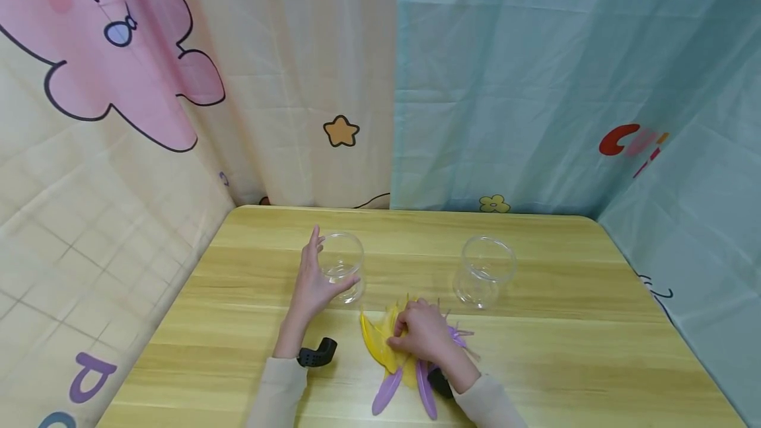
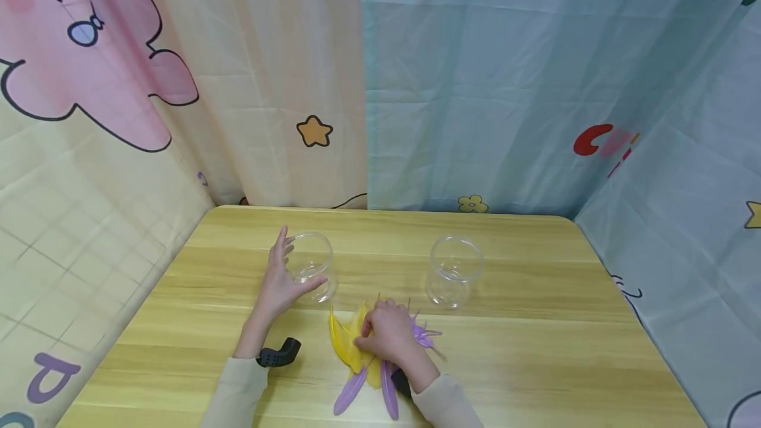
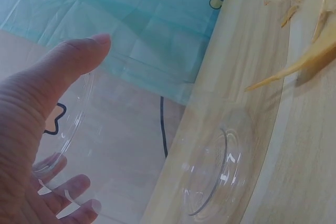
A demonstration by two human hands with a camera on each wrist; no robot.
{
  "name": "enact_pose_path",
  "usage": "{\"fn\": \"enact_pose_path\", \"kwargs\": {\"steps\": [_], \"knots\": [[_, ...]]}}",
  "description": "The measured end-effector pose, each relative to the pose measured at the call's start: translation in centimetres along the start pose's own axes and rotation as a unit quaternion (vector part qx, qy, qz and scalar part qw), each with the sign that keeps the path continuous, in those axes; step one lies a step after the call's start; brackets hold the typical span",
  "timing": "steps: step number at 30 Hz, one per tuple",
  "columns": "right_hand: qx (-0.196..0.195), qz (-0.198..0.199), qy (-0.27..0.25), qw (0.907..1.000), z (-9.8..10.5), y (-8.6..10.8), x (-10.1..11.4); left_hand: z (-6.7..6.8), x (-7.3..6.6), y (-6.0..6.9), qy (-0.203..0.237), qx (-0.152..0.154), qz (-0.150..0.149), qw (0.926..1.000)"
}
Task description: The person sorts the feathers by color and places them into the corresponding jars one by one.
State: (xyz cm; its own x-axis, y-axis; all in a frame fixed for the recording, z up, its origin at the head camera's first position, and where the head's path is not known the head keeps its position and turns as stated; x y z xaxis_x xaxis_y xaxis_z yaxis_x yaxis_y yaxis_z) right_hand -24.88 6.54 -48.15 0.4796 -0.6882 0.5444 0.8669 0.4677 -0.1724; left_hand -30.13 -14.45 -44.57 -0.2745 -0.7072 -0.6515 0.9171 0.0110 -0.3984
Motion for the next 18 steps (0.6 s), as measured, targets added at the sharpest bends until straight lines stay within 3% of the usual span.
{"fn": "enact_pose_path", "kwargs": {"steps": [8, 12, 18], "knots": [[0.022, 0.018, -0.096, 0.995, 0.7, 0.0, -0.4, 0.1, 0.0, 0.1, 0.007, 0.002, 0.005, 1.0], [0.041, 0.027, -0.189, 0.9808, 1.7, 0.0, -0.4, 0.1, 0.0, 0.1, 0.007, 0.003, 0.003, 1.0], [0.047, -0.005, -0.294, 0.9546, 3.0, 0.0, -0.8, 0.1, -0.1, 0.1, 0.011, 0.008, 0.005, 0.9999]]}}
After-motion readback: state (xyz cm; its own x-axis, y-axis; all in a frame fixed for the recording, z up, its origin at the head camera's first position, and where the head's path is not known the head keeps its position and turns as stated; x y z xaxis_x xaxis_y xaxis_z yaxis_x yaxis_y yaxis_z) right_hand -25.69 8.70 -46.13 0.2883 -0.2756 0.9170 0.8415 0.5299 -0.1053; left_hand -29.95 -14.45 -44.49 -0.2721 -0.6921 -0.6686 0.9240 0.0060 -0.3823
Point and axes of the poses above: each hand's wrist, its own y-axis away from the middle knuckle, its own z-axis out of the back of the hand, x = y × z, the point moved 7 cm from there along -y, towards the middle knuckle, and after that the axes turned 11 degrees about -y, right-handed, at the moved point
